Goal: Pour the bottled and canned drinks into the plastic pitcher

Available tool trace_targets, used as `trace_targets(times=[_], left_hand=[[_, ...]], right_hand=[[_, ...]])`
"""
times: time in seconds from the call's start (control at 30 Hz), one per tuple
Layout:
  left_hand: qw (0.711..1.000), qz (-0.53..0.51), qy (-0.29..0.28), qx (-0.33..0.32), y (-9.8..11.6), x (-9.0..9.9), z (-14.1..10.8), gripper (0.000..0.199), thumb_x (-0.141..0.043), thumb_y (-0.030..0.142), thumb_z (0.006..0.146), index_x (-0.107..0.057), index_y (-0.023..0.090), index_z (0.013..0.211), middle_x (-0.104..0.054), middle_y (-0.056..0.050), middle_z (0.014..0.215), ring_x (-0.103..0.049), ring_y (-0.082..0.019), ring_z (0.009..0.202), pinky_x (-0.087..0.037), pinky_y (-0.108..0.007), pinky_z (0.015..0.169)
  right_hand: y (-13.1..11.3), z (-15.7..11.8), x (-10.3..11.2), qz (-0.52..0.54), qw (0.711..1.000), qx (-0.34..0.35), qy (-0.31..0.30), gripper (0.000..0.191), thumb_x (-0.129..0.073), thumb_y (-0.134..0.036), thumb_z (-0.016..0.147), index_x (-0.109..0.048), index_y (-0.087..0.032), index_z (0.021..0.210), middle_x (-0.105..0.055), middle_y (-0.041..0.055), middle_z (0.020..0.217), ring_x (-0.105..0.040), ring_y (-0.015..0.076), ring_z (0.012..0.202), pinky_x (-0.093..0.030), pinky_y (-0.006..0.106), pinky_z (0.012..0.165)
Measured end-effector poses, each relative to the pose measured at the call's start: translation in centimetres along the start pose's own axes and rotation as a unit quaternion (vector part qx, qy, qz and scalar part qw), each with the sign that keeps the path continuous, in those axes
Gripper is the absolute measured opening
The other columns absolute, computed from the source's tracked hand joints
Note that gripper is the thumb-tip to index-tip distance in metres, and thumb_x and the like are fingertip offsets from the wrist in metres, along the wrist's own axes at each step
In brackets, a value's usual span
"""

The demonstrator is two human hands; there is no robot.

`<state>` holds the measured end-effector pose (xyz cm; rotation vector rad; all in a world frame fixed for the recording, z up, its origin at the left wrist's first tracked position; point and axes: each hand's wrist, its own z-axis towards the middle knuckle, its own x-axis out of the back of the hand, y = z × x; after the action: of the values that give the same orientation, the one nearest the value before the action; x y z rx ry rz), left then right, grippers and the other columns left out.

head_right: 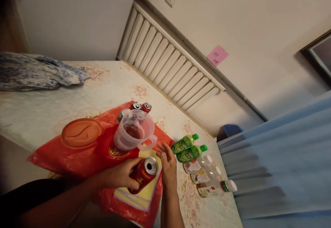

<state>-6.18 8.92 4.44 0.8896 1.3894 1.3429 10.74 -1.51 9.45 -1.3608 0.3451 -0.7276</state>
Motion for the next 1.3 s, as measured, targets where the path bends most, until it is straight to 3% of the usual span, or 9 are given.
trace_targets(times=[0.13, 0.23, 0.33, 0.4, 0.5, 0.67, 0.8, 0.97, 1.3], left_hand=[[0.999, -0.029, -0.028, 0.004, 0.6, 1.2, -0.5, 0.067, -0.073, 0.014, 0.056, -0.06, 0.024, 0.121, -0.07, 0.001, 0.11, -0.065, -0.026, 0.102, -0.053, -0.031, 0.082], [0.998, -0.037, -0.047, 0.016, 0.8, 2.0, -0.8, 0.068, -0.074, 0.015, 0.057, -0.059, 0.023, 0.122, -0.07, -0.001, 0.114, -0.064, -0.027, 0.106, -0.052, -0.033, 0.086], [0.997, -0.036, -0.065, 0.015, 0.8, 2.8, -0.9, 0.072, -0.079, 0.019, 0.055, -0.058, 0.021, 0.124, -0.068, -0.003, 0.119, -0.061, -0.029, 0.111, -0.051, -0.035, 0.09], [0.997, -0.021, -0.067, 0.012, 0.8, 3.3, -1.0, 0.073, -0.081, 0.022, 0.054, -0.058, 0.019, 0.123, -0.067, -0.004, 0.118, -0.061, -0.03, 0.11, -0.051, -0.036, 0.09], [0.998, 0.017, -0.066, 0.02, 1.1, 3.8, -1.2, 0.069, -0.082, 0.022, 0.054, -0.06, 0.018, 0.119, -0.068, -0.005, 0.114, -0.062, -0.03, 0.107, -0.051, -0.036, 0.088], [0.995, 0.016, -0.097, 0.031, 2.0, 4.0, -1.5, 0.07, -0.082, 0.022, 0.053, -0.06, 0.02, 0.119, -0.069, -0.004, 0.114, -0.062, -0.03, 0.107, -0.051, -0.035, 0.088], [0.994, 0.012, -0.097, 0.042, 2.5, 4.0, -1.6, 0.072, -0.081, 0.02, 0.054, -0.06, 0.021, 0.123, -0.069, -0.004, 0.116, -0.064, -0.03, 0.107, -0.053, -0.036, 0.086], [0.996, -0.024, -0.089, 0.001, 3.1, 4.7, -1.3, 0.08, -0.078, 0.018, 0.056, -0.055, 0.023, 0.132, -0.067, -0.003, 0.126, -0.061, -0.029, 0.115, -0.051, -0.034, 0.092], [0.994, 0.064, 0.08, -0.03, 2.6, 6.4, 0.0, 0.069, -0.07, 0.019, 0.062, -0.054, 0.02, 0.129, -0.07, -0.005, 0.115, -0.065, -0.029, 0.106, -0.053, -0.032, 0.084]], right_hand=[[-0.1, 1.8, -2.3, 0.022, 0.997, 0.007, -0.067, 0.047, -0.053, -0.056, 0.09, -0.065, -0.017, 0.115, -0.071, 0.0118, 0.115, -0.068, 0.0251, 0.105, -0.052, 0.042, 0.095], [-0.3, 2.8, -4.1, 0.038, 0.994, 0.012, -0.104, 0.044, -0.047, -0.057, 0.092, -0.068, -0.019, 0.088, -0.072, 0.0061, 0.089, -0.068, 0.0212, 0.089, -0.052, 0.038, 0.088], [-0.3, 3.7, -5.7, 0.097, 0.992, 0.01, -0.085, 0.045, -0.051, -0.06, 0.087, -0.052, -0.022, 0.063, -0.052, -0.0033, 0.058, -0.054, 0.0145, 0.059, -0.05, 0.031, 0.067], [-0.3, 4.1, -6.7, 0.14, 0.988, 0.003, -0.066, 0.046, -0.056, -0.056, 0.084, -0.039, -0.023, 0.058, -0.035, -0.0083, 0.051, -0.036, 0.0099, 0.047, -0.038, 0.025, 0.051], [-1.0, 4.5, -7.9, 0.175, 0.984, 0.006, -0.039, 0.047, -0.06, -0.048, 0.083, -0.029, -0.023, 0.057, -0.022, -0.0108, 0.051, -0.017, 0.0074, 0.045, -0.021, 0.022, 0.043], [-4.6, 5.2, -8.5, 0.162, 0.986, 0.028, 0.015, 0.046, -0.06, -0.04, 0.082, -0.023, -0.024, 0.058, -0.016, -0.0113, 0.054, -0.011, 0.0071, 0.046, -0.016, 0.022, 0.042], [-8.4, 6.0, -6.7, 0.153, 0.985, 0.068, 0.044, 0.046, -0.061, -0.039, 0.081, -0.024, -0.024, 0.058, -0.017, -0.0116, 0.053, -0.011, 0.0066, 0.046, -0.017, 0.021, 0.041], [-11.5, 6.3, -3.0, 0.105, 0.986, 0.104, 0.075, 0.044, -0.063, -0.036, 0.081, -0.028, -0.023, 0.059, -0.019, -0.0112, 0.054, -0.014, 0.0059, 0.045, -0.017, 0.02, 0.04], [-13.0, 5.9, 4.1, -0.009, 0.993, 0.079, 0.085, 0.05, -0.073, -0.042, 0.076, -0.036, -0.021, 0.05, -0.026, -0.0102, 0.046, -0.023, 0.0046, 0.04, -0.017, 0.021, 0.039]])
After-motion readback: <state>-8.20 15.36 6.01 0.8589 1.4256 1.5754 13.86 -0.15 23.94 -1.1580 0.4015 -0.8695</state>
